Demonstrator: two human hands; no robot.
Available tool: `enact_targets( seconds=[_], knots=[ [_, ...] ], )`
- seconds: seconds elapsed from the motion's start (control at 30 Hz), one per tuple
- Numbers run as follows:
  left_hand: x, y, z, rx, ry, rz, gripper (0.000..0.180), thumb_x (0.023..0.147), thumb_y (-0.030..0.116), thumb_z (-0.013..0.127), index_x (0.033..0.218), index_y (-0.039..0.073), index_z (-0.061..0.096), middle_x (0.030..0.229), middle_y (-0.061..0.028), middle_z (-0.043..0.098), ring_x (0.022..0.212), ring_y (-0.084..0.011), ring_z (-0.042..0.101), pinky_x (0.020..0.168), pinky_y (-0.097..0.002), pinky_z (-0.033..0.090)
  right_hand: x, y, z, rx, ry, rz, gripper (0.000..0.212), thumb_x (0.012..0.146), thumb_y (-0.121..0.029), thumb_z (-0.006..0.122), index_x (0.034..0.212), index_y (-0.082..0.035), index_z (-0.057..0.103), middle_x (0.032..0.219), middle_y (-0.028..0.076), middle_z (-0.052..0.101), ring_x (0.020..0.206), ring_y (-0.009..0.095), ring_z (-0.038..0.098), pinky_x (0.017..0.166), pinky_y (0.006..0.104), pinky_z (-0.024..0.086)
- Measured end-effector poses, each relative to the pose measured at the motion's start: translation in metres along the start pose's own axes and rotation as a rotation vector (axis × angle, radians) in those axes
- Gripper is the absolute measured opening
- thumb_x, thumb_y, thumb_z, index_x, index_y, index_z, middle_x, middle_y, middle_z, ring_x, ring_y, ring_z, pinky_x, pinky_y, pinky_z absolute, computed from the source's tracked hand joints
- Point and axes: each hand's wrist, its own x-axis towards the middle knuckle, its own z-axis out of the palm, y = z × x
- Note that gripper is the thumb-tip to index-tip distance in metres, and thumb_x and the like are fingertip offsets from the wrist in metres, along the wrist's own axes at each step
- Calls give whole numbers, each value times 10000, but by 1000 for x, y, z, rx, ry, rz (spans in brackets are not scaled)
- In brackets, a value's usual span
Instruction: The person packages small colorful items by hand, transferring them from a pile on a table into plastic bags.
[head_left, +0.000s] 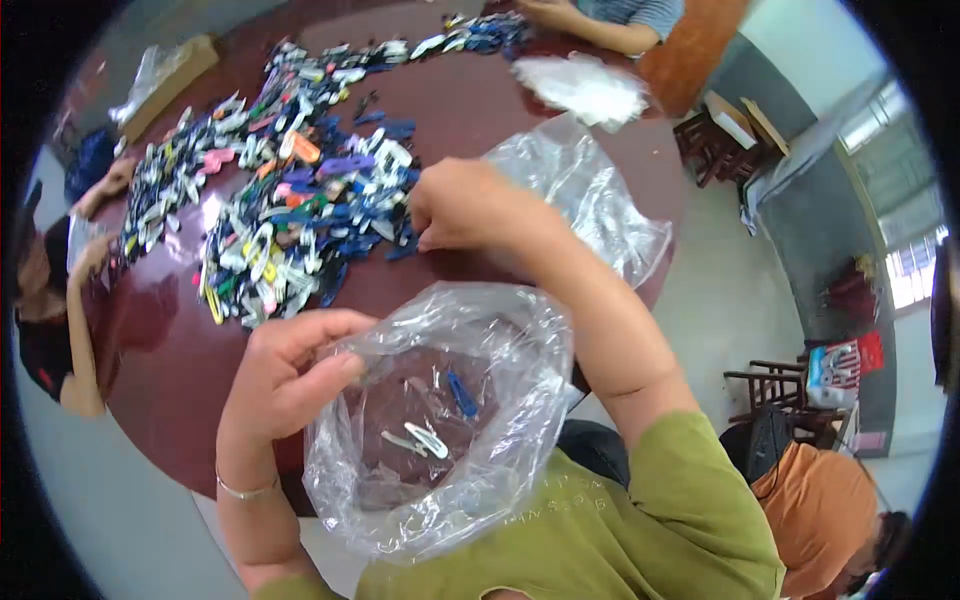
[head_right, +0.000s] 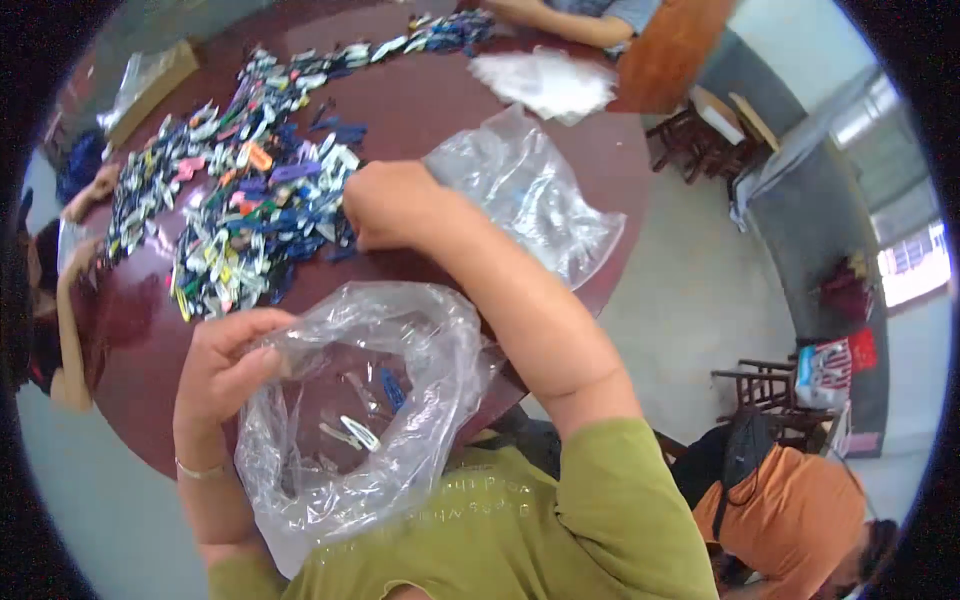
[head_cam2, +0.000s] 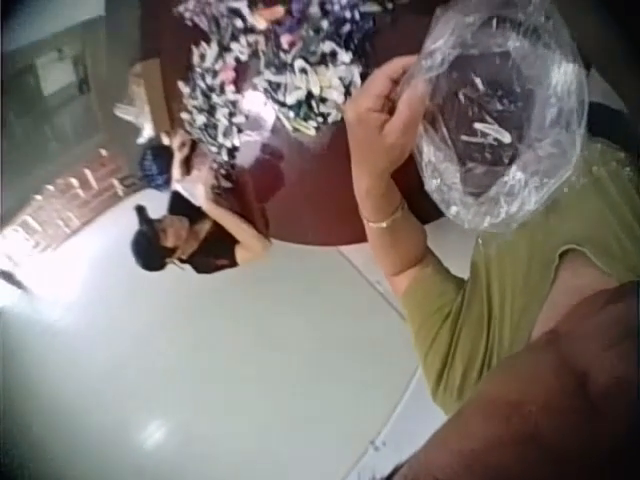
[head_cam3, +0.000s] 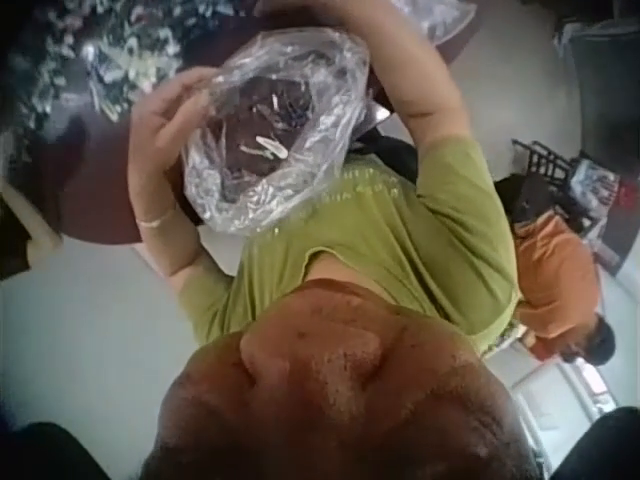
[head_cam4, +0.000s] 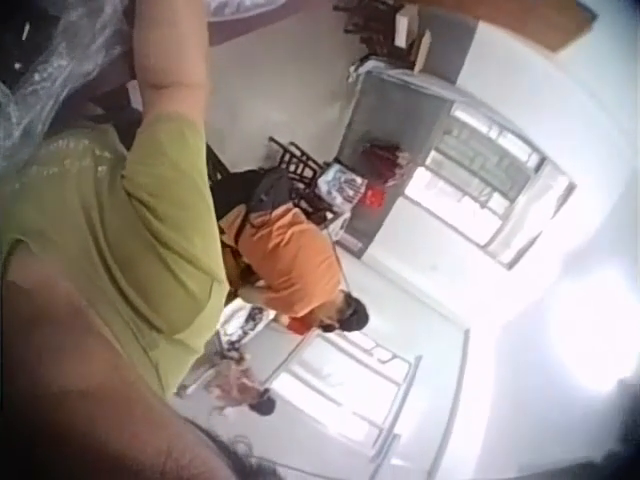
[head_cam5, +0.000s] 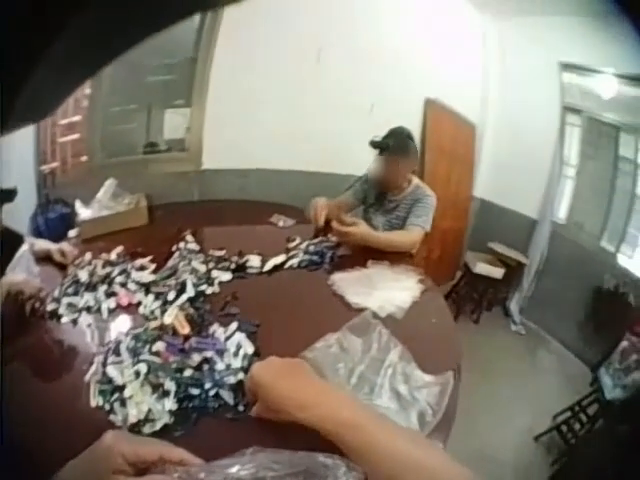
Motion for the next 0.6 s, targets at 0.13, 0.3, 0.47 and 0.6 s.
enact_targets(
  seconds=[0.13, 0.3, 0.47, 0.6],
  knots=[
    [2, -5, 6, -40, 19, 13, 291, 832, 127, 592, 1053, -61, 608, 842, -23, 641, 719, -70, 573, 647, -212, 459, -5, -2, 6, -5, 42, 7, 163, 650, -201, 684, 769, -90, 703, 777, 142, 666, 765, 321, 648, 684, 419, 511],
    [0, -12, 0, -37, 10, -3, 281, 842, 112, 587, 1072, -47, 604, 823, -17, 640, 699, -68, 578, 646, -209, 459, -12, -12, -3, 7, 62, 15, 167, 658, -176, 608, 754, -70, 693, 763, 161, 659, 749, 336, 643, 684, 421, 508],
    [1, -17, -2, -35, 12, 5, 267, 853, 108, 591, 1076, -37, 603, 817, -12, 636, 673, -70, 582, 624, -215, 478, -14, -16, -11, 345, 183, -92, 183, 688, -169, 562, 731, -22, 664, 728, 189, 640, 700, 340, 630, 651, 413, 494],
    [4, -25, -4, -8, -6, 16, 254, 857, 100, 587, 1075, -31, 603, 820, -13, 634, 666, -70, 581, 616, -218, 481, 3, -37, -20, 397, 285, -83, 200, 705, -167, 547, 731, 4, 647, 685, 198, 618, 655, 336, 612, 624, 409, 481]
  ],
)
